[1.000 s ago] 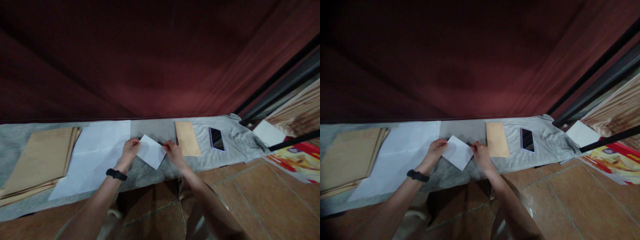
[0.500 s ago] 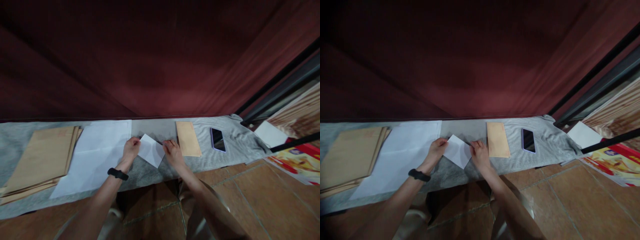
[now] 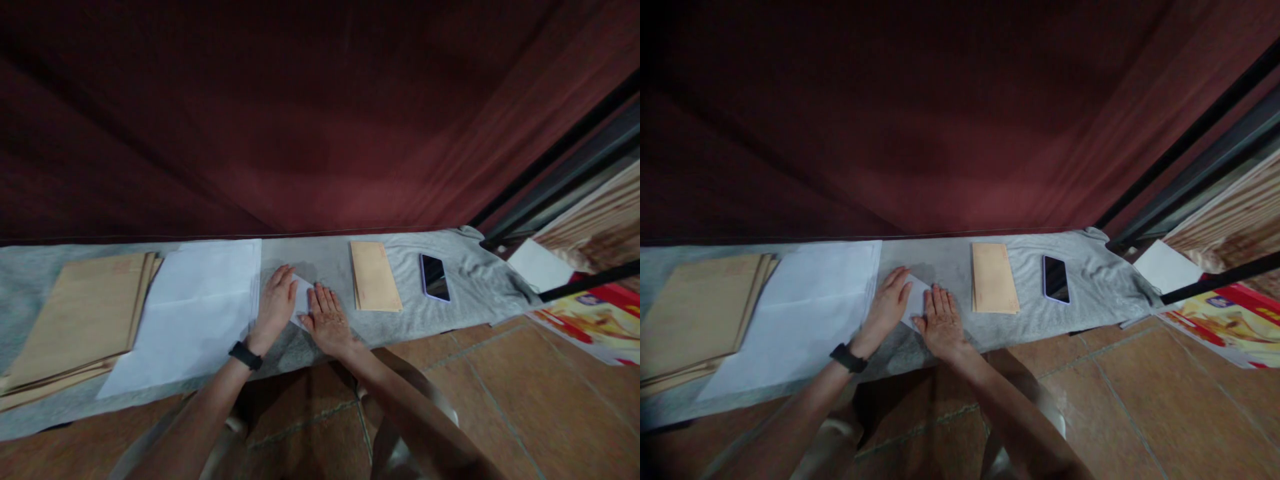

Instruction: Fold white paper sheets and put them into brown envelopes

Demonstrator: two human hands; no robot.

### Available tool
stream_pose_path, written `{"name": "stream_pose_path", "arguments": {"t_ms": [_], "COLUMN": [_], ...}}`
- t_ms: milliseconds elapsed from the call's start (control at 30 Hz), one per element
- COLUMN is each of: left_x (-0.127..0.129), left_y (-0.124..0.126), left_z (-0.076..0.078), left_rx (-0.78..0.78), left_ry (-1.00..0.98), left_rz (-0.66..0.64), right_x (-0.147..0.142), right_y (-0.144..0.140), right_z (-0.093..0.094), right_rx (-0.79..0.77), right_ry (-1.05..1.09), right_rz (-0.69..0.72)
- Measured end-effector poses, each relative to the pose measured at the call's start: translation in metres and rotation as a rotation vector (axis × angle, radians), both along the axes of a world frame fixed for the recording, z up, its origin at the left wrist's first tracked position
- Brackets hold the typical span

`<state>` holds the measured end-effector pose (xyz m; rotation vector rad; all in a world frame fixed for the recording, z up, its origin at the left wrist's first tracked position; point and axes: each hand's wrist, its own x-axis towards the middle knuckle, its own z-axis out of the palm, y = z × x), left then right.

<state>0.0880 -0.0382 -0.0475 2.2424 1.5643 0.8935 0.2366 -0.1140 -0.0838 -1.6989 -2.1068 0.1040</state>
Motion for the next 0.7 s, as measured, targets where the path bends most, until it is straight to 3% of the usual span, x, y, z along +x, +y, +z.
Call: {"name": "stream_pose_path", "arguments": {"t_ms": [133,367,533,700], "left_x": [0.014,0.009,0.007,0.003], "left_y": [-0.017,-0.020,-0.014,-0.008], "left_z": [-0.016,-0.022,-0.026,-0.012], "left_rx": [-0.025,-0.018,-0.036,-0.042], "left_ry": [0.286,0.431,0.444,0.420], "left_rz": [-0.155,-0.113,0.019,0.056], "right_x": [0.000,0.004,0.010,0.018], "right_y": [0.000,-0.007,-0.018,-0.025], "right_z": [0.000,0.000,-0.003,0.001], "right_rx": [-0.011,-0.011,0.022,-0.011], "right_ry": [-0.141,-0.166,-0.167,-0.175], "right_rz": [-0.015,-0.021,-0.018,0.031]}}
